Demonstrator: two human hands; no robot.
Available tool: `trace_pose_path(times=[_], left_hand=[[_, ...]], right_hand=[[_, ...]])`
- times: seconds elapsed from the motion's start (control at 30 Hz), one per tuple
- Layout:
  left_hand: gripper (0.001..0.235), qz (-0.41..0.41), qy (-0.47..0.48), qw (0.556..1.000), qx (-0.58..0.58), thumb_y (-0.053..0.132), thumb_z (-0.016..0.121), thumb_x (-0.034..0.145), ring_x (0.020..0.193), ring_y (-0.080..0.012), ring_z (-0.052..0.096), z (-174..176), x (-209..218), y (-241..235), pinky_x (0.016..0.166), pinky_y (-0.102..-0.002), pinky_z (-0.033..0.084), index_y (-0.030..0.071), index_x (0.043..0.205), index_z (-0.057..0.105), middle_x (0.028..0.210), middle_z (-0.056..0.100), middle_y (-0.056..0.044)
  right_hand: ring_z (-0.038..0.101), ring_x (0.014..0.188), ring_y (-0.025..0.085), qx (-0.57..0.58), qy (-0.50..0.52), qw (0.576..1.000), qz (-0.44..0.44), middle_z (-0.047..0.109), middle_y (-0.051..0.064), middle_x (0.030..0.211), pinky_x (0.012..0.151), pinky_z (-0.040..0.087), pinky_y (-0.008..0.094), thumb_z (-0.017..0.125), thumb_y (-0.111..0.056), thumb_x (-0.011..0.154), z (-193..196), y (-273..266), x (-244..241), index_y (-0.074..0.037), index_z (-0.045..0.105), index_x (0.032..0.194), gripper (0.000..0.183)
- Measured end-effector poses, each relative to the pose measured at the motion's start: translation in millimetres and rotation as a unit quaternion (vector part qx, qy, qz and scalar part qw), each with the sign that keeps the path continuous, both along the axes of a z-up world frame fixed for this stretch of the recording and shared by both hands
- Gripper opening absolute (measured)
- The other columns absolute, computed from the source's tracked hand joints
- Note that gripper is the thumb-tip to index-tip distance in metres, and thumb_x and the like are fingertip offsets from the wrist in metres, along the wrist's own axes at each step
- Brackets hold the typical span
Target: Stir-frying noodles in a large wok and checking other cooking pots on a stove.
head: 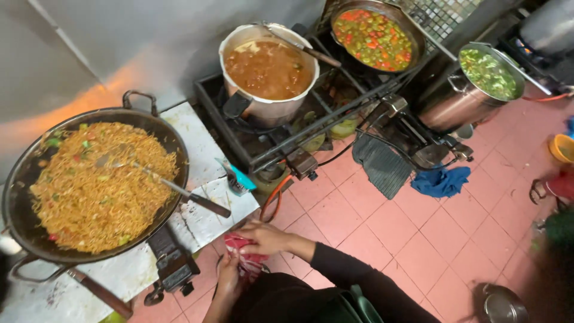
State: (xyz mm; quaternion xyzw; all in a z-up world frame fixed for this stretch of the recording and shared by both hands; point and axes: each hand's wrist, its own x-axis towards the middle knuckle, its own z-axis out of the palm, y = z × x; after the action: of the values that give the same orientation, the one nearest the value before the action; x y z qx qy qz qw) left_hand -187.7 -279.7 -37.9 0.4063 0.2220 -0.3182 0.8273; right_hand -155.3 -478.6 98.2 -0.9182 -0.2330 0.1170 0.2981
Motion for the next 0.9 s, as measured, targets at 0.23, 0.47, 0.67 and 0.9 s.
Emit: trace_pose_path(times=[0.23, 0.47, 0.67, 0.9], left_hand=[[0.036, -0.164, -0.16, 0.972, 0.044, 0.018, 0.05, 0.106, 0.084, -0.0169, 0.061, -25.3, 36.0, -106.6, 0.075, -0.03, 0.05, 0.0, 0.135, 0.06, 0.109, 0.07, -0.013], [0.063, -0.231, -0.226, 0.913, 0.248, 0.027, 0.054, 0.1, 0.111, -0.0258, 0.063, -25.3, 107.7, -193.0, 0.095, -0.032, 0.049, 0.01, 0.157, 0.035, 0.141, 0.06, -0.014], [0.051, -0.308, -0.295, 0.872, 0.241, 0.032, 0.058, 0.097, 0.105, -0.0178, 0.069, -77.8, 134.4, -256.1, 0.095, -0.026, 0.049, 0.011, 0.143, 0.059, 0.125, 0.075, -0.006], [0.056, -0.27, -0.17, 0.931, 0.177, 0.03, 0.056, 0.098, 0.12, -0.0224, 0.064, -12.6, 137.4, -286.6, 0.105, -0.031, 0.046, 0.008, 0.149, 0.053, 0.139, 0.068, -0.011]], right_hand=[[0.064, 0.079, 0.028, 0.069, -0.101, 0.964, -0.237, 0.069, 0.007, 0.079, 0.072, 0.052, 0.038, 0.084, -0.013, 0.071, 5.1, -98.6, -18.7, -0.007, 0.063, 0.077, 0.022], [0.055, 0.094, 0.022, -0.037, -0.209, 0.919, -0.331, 0.064, 0.007, 0.099, 0.083, 0.053, 0.037, 0.06, -0.056, 0.094, 28.5, -247.3, 64.4, -0.009, 0.069, 0.117, 0.054], [0.058, 0.102, 0.032, -0.171, -0.306, 0.844, -0.405, 0.063, 0.01, 0.125, 0.084, 0.054, 0.039, 0.069, -0.014, 0.089, 78.3, -378.7, 148.8, -0.002, 0.064, 0.124, 0.037], [0.055, 0.118, 0.038, -0.209, -0.307, 0.865, -0.337, 0.056, 0.02, 0.141, 0.101, 0.049, 0.041, 0.066, -0.012, 0.09, 56.4, -451.8, 256.3, 0.004, 0.052, 0.141, 0.055]])
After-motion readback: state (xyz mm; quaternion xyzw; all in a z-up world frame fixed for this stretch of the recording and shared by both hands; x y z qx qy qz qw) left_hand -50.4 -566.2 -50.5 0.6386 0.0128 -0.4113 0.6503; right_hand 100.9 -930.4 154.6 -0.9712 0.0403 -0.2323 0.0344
